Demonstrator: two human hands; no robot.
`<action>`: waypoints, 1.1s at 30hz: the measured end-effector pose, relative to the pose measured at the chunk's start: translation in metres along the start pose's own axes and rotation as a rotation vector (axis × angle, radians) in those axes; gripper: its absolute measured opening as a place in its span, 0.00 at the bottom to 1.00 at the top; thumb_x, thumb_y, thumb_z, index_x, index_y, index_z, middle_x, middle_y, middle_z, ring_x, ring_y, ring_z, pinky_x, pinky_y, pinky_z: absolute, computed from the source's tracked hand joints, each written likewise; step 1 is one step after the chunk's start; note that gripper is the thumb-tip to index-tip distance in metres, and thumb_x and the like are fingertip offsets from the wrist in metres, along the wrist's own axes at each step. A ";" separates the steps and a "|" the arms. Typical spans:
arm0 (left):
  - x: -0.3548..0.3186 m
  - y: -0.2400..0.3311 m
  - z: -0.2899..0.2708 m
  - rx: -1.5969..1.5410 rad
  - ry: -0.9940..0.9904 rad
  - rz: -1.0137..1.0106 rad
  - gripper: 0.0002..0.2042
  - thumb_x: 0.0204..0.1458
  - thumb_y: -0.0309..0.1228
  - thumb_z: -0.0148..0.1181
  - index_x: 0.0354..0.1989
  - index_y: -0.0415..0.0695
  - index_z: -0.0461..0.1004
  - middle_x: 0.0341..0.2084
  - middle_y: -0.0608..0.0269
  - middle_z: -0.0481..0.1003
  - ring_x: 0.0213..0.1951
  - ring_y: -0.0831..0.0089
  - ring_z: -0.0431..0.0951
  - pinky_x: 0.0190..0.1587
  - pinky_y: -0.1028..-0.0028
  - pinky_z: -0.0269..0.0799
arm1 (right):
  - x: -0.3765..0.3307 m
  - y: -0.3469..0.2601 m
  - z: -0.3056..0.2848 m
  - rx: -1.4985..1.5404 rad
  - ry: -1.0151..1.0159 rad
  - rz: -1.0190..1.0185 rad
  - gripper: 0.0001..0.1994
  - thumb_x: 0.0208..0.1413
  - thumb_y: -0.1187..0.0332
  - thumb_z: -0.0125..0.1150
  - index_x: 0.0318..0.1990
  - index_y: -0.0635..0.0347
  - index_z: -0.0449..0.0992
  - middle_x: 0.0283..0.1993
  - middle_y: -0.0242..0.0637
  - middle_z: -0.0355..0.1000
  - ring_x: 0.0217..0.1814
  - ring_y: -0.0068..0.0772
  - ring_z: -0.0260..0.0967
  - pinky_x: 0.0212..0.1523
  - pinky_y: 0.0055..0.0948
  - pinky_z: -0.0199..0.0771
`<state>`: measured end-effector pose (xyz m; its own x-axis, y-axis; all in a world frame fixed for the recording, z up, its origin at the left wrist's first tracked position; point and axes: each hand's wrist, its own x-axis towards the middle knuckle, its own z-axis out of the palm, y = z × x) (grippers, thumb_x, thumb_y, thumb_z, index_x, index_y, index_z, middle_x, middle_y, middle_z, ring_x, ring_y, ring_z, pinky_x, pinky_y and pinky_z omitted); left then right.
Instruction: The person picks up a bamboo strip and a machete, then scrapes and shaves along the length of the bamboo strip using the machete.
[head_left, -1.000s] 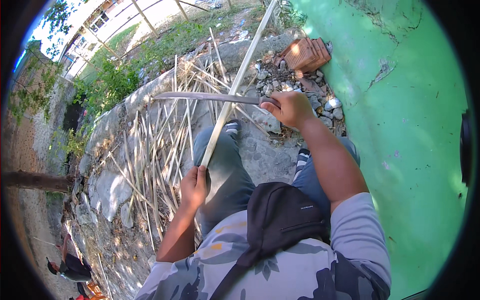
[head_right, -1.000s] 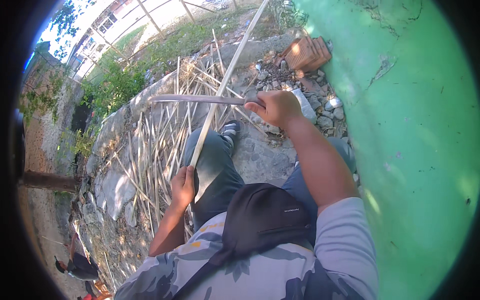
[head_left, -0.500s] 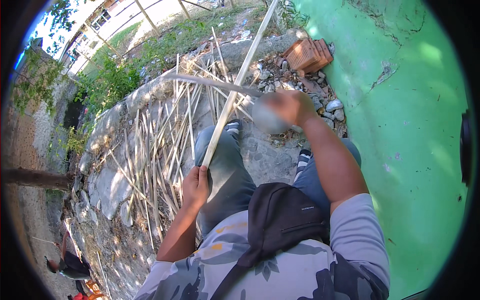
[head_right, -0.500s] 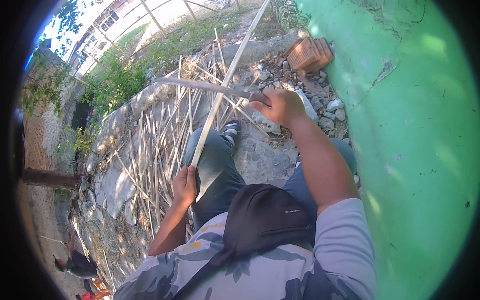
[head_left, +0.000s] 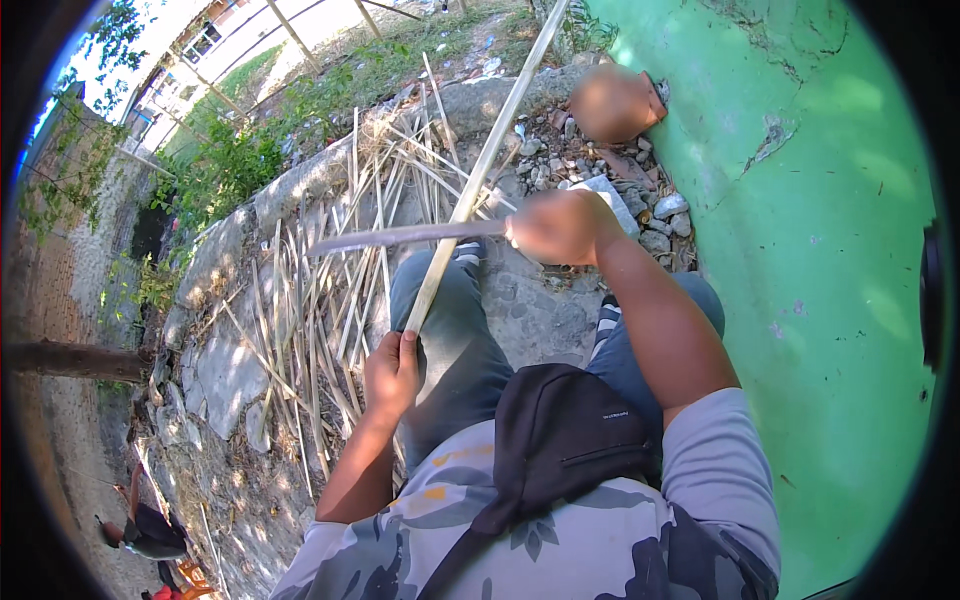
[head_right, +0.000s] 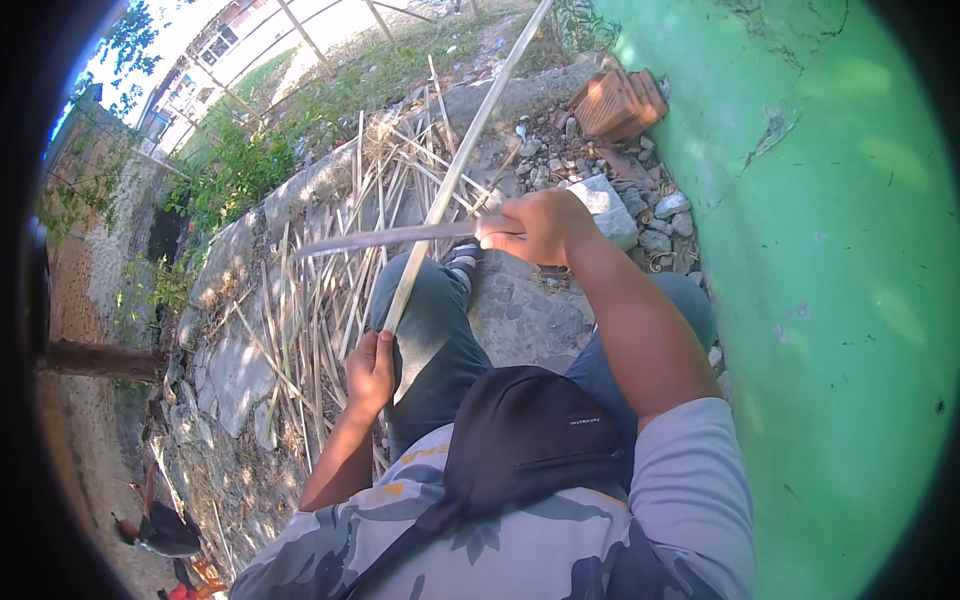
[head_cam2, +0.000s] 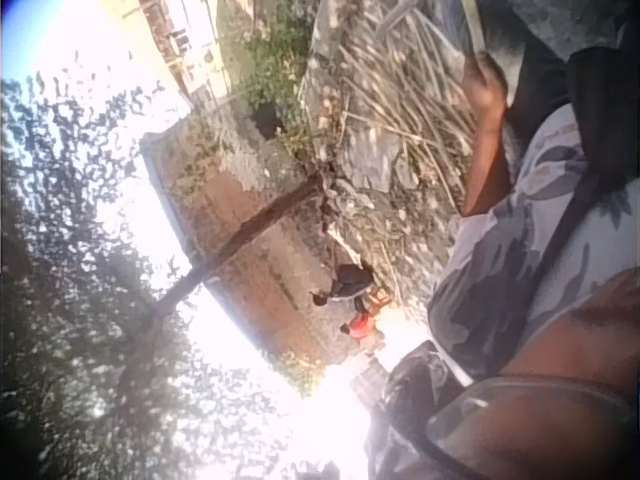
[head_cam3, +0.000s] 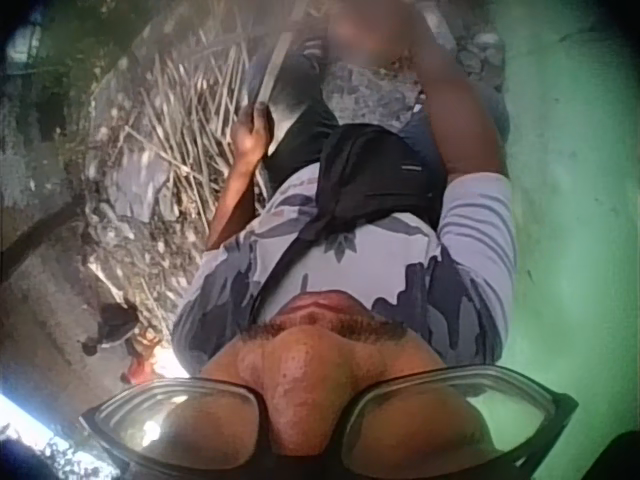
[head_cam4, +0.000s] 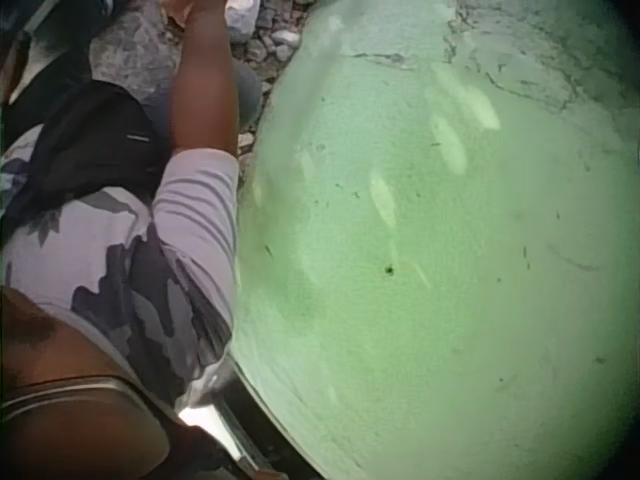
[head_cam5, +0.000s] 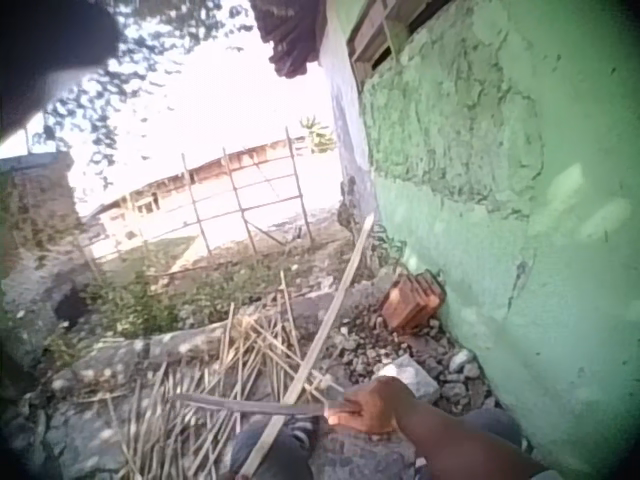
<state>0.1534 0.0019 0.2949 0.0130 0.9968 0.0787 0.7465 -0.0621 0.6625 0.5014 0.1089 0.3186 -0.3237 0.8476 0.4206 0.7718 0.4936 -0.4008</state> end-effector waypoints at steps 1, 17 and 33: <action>0.001 0.000 0.000 0.001 -0.007 -0.003 0.23 0.69 0.47 0.50 0.29 0.39 0.74 0.17 0.46 0.73 0.22 0.49 0.75 0.28 0.59 0.68 | 0.000 0.007 -0.002 0.027 -0.044 0.146 0.25 0.54 0.41 0.67 0.29 0.56 0.75 0.26 0.46 0.76 0.32 0.56 0.76 0.33 0.48 0.73; 0.002 -0.006 0.006 0.081 -0.022 -0.051 0.24 0.69 0.50 0.47 0.31 0.40 0.74 0.21 0.43 0.75 0.28 0.40 0.77 0.31 0.51 0.69 | -0.002 0.003 0.000 -0.067 -0.030 -0.042 0.25 0.53 0.40 0.67 0.28 0.55 0.76 0.24 0.43 0.75 0.29 0.53 0.77 0.32 0.47 0.75; 0.001 -0.004 0.005 0.057 -0.045 -0.109 0.24 0.68 0.51 0.50 0.30 0.40 0.74 0.20 0.43 0.75 0.27 0.41 0.77 0.31 0.53 0.70 | -0.004 0.008 0.004 -0.085 0.003 -0.103 0.26 0.53 0.38 0.66 0.25 0.53 0.73 0.22 0.40 0.74 0.28 0.51 0.76 0.32 0.49 0.74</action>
<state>0.1540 0.0033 0.2887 -0.0411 0.9988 -0.0259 0.7816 0.0483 0.6220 0.5068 0.1108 0.3103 -0.4022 0.7923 0.4588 0.7780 0.5599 -0.2849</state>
